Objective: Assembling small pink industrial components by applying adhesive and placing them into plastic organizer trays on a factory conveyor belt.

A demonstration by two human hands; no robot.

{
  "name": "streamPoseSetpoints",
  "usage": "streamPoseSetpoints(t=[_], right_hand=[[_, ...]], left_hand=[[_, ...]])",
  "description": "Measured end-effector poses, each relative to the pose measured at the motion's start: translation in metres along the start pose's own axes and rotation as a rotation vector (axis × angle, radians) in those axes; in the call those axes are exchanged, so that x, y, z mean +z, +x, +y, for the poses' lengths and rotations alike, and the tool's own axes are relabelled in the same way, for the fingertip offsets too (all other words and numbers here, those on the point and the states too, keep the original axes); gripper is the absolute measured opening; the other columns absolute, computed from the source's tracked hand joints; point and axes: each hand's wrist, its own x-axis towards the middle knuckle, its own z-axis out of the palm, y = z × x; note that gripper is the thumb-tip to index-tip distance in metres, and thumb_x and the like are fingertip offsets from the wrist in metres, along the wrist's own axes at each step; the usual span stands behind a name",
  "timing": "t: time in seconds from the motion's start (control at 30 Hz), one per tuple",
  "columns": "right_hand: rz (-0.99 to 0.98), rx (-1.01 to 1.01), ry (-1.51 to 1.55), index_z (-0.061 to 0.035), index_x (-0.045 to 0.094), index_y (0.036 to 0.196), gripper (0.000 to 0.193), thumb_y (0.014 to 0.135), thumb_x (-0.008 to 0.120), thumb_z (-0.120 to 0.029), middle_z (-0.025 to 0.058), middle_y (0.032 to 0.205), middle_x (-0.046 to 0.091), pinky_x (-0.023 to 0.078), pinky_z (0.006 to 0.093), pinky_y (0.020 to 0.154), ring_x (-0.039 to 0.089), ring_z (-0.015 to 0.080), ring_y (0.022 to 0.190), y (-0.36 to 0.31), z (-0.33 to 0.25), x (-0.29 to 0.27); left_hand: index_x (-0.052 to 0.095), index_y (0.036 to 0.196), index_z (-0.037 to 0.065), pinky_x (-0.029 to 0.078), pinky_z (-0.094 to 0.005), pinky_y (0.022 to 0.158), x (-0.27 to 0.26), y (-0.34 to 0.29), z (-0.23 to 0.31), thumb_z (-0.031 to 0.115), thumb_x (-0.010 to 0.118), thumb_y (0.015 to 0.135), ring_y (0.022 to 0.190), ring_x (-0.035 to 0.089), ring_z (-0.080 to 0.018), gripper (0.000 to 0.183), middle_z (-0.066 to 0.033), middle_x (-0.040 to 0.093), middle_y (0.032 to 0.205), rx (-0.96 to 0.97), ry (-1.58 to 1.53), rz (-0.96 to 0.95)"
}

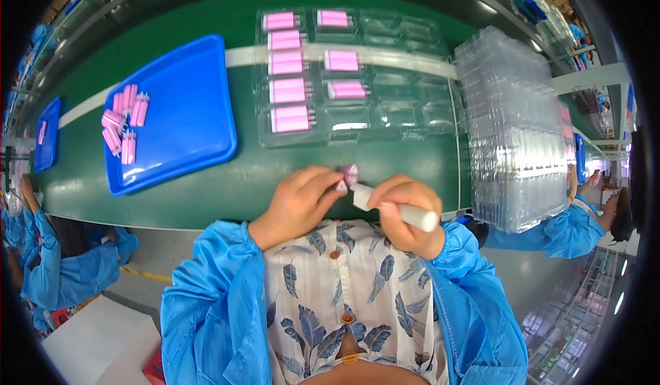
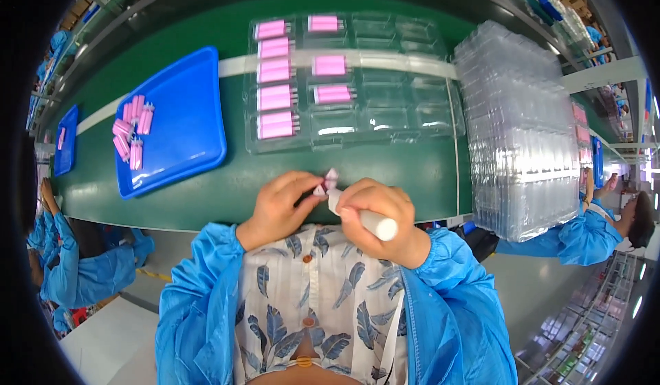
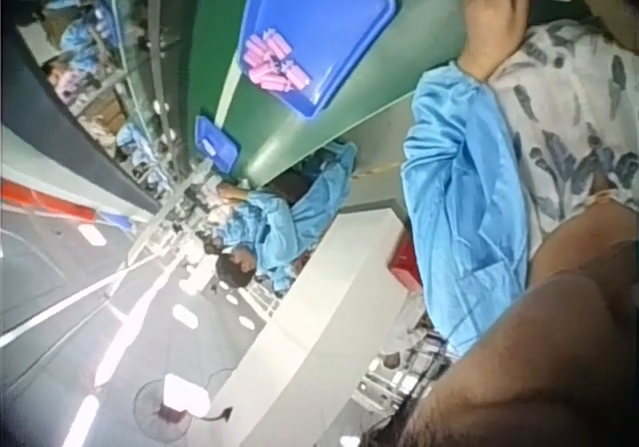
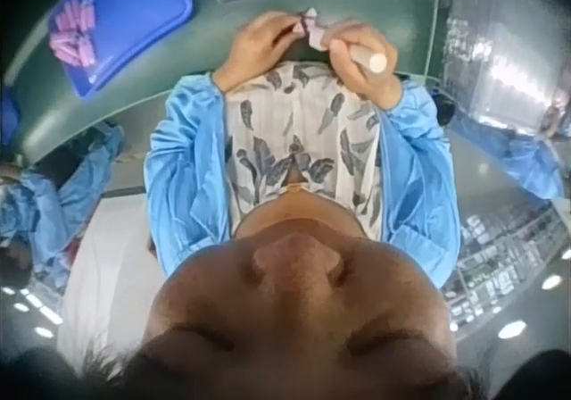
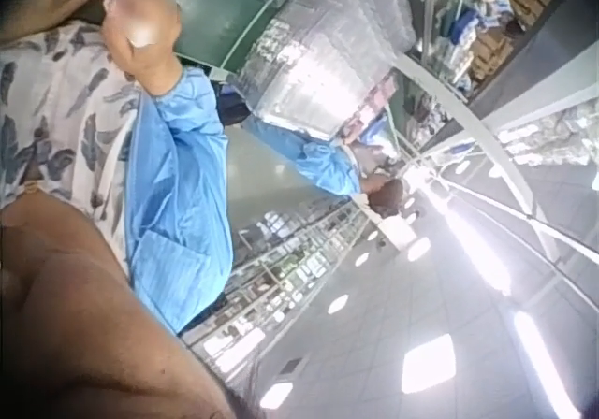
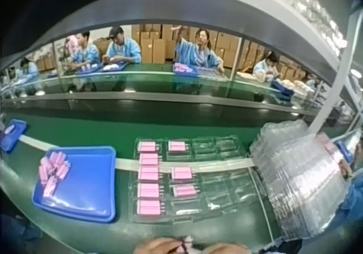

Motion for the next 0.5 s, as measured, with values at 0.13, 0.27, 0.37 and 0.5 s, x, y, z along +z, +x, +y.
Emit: streamPoseSetpoints(t=[0.13, 0.27, 0.37, 0.5], right_hand=[[-0.052, -0.05, -0.082, -0.0025, 0.06, 0.087, 0.011, 0.081, 0.07, 0.0, 0.0111, 0.081, 0.07, 0.048, 0.0286, 0.054, 0.066, 0.0213, 0.064, -0.004, 0.0, -0.005], [-0.062, -0.034, -0.055, -0.0022, 0.06, 0.088, 0.012, 0.081, 0.07, 0.0, 0.0111, 0.082, 0.069, 0.048, 0.0284, 0.054, 0.065, 0.021, 0.064, -0.008, 0.001, 0.0], [-0.033, -0.027, -0.052, -0.0021, 0.06, 0.087, 0.012, 0.081, 0.07, 0.001, 0.0111, 0.082, 0.069, 0.048, 0.0286, 0.054, 0.065, 0.0206, 0.064, -0.004, 0.0, 0.004], [-0.081, -0.043, -0.068, -0.0029, 0.061, 0.088, 0.014, 0.079, 0.072, 0.0, 0.0098, 0.083, 0.069, 0.048, 0.0284, 0.053, 0.065, 0.02, 0.063, 0.0, 0.001, 0.006]], left_hand=[[0.068, 0.104, 0.004, 0.056, -0.0356, 0.068, 0.006, -0.001, -0.004, 0.006, 0.08, 0.076, 0.081, 0.068, -0.0294, 0.03, -0.0121, 0.068, 0.099, -0.056, 0.02, 0.008], [0.067, 0.104, 0.004, 0.056, -0.0364, 0.07, 0.007, -0.001, -0.003, 0.009, 0.08, 0.077, 0.083, 0.067, -0.0295, 0.03, -0.011, 0.067, 0.099, -0.079, -0.024, -0.002], [0.066, 0.103, 0.003, 0.055, -0.0373, 0.072, 0.005, -0.004, -0.002, 0.011, 0.078, 0.079, 0.084, 0.066, -0.0301, 0.028, -0.0106, 0.067, 0.099, -0.07, -0.009, -0.015], [0.066, 0.104, 0.003, 0.056, -0.0367, 0.072, 0.005, -0.005, -0.003, 0.009, 0.078, 0.078, 0.084, 0.066, -0.0295, 0.029, -0.0109, 0.067, 0.099, -0.044, -0.009, -0.013]])
